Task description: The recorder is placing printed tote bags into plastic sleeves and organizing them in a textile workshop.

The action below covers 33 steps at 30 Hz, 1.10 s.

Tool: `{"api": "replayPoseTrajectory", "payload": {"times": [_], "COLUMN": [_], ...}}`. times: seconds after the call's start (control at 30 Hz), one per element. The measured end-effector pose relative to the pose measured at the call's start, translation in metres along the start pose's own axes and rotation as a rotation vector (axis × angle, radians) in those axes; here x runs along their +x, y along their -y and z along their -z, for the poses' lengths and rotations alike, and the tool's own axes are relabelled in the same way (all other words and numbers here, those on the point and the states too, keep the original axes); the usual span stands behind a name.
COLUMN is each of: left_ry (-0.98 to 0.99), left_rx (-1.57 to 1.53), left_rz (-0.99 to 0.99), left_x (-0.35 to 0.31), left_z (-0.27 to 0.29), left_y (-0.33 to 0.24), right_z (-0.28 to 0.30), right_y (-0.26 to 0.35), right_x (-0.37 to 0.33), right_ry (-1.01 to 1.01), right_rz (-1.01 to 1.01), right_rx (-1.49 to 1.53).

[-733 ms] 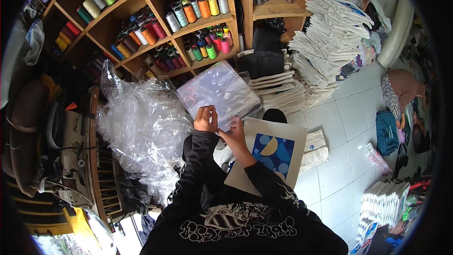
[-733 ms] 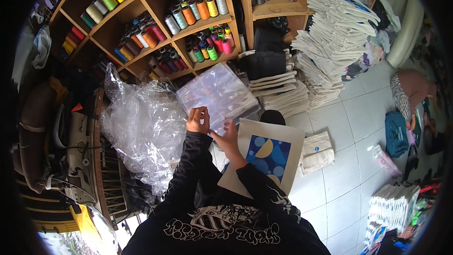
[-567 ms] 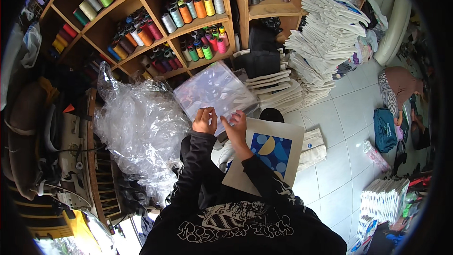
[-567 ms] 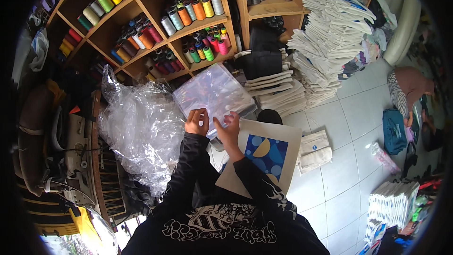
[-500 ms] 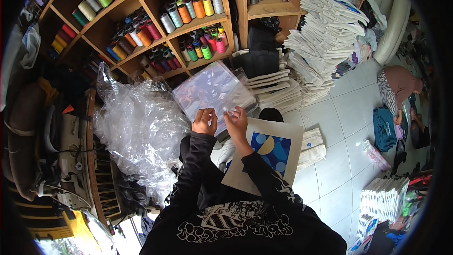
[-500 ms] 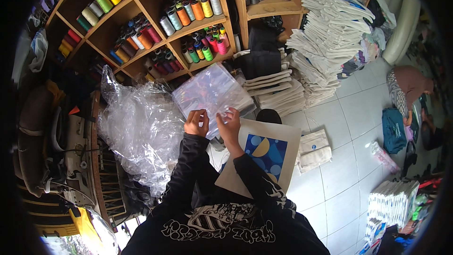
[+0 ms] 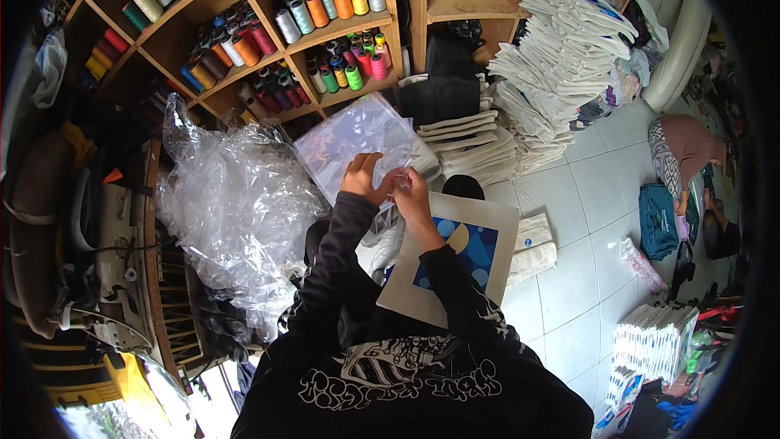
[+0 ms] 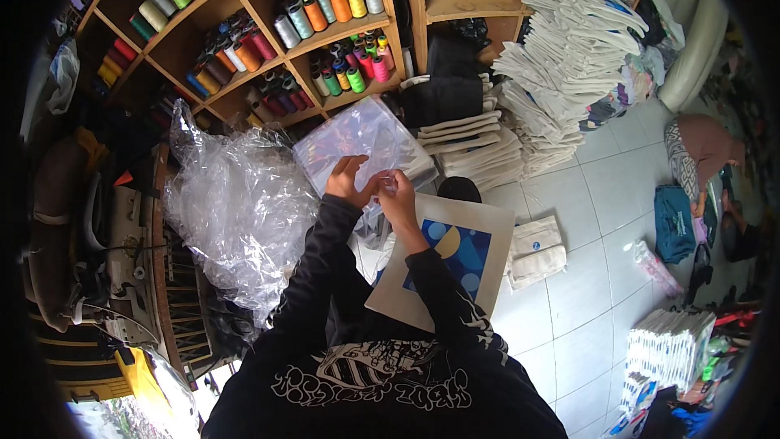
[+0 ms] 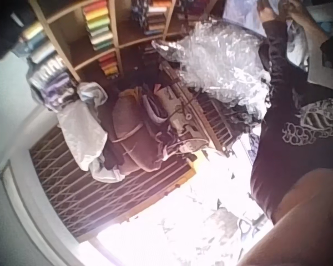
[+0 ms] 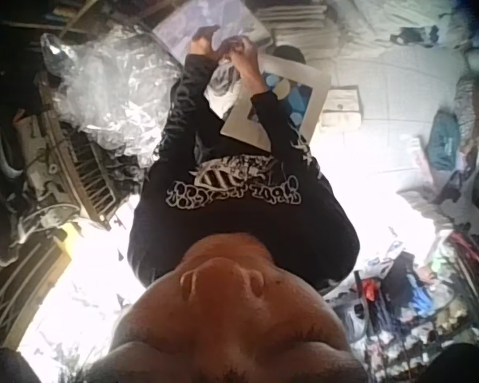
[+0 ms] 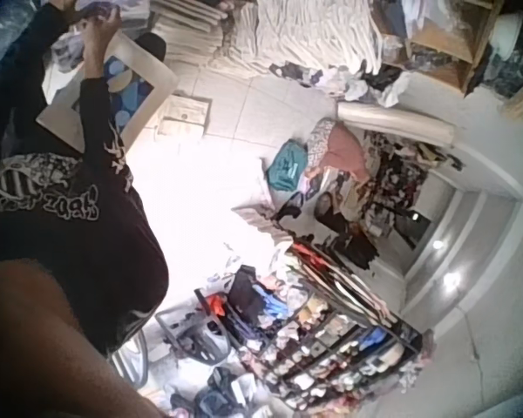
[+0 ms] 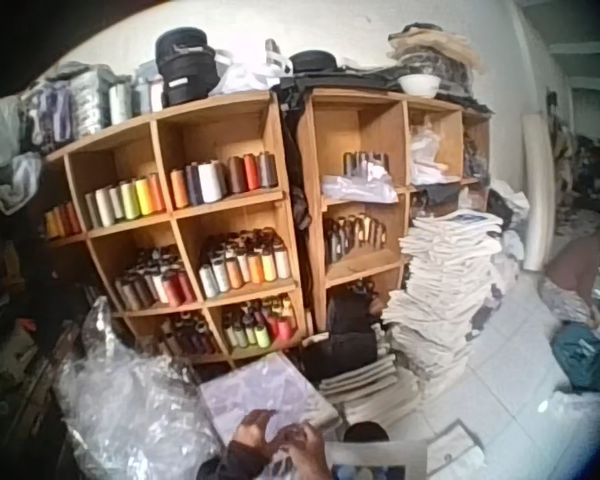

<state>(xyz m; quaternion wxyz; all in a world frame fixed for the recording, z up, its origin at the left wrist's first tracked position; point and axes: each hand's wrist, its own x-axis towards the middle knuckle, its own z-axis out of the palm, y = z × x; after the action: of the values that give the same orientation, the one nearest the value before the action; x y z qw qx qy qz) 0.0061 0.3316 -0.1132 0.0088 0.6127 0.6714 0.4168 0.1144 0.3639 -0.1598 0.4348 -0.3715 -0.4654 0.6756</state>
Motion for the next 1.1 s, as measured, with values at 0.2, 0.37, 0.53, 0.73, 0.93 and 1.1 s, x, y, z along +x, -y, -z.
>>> {"api": "replayPoseTrajectory", "payload": {"times": [0.2, 0.37, 0.53, 0.73, 0.93, 1.1], "left_ry": [-0.038, -0.115, -0.028, -0.033, -0.092, -0.149], "left_rx": [-0.01, 0.016, 0.135, 0.144, 0.139, 0.164], "left_rz": [0.028, 0.124, 0.05, -0.042, -0.088, -0.104], "left_x": [0.018, 0.025, 0.021, 0.01, 0.015, 0.02], "left_z": [-0.012, -0.007, -0.007, -0.003, -0.008, -0.004], "left_y": [-0.005, -0.007, -0.015, -0.023, -0.031, -0.03], "right_z": [0.018, 0.031, 0.03, 0.019, 0.046, 0.06], "right_y": [0.0, -0.004, -0.001, 0.064, 0.032, 0.016], "right_x": [-0.006, -0.017, -0.019, 0.005, 0.031, 0.027], "right_ry": [0.033, -0.018, -0.135, -0.323, -0.355, -0.372], "right_rz": [-0.14, -0.235, 0.239, 0.207, 0.141, 0.009], "right_rx": [0.217, 0.203, -0.269, -0.33, -0.269, -0.341]}}
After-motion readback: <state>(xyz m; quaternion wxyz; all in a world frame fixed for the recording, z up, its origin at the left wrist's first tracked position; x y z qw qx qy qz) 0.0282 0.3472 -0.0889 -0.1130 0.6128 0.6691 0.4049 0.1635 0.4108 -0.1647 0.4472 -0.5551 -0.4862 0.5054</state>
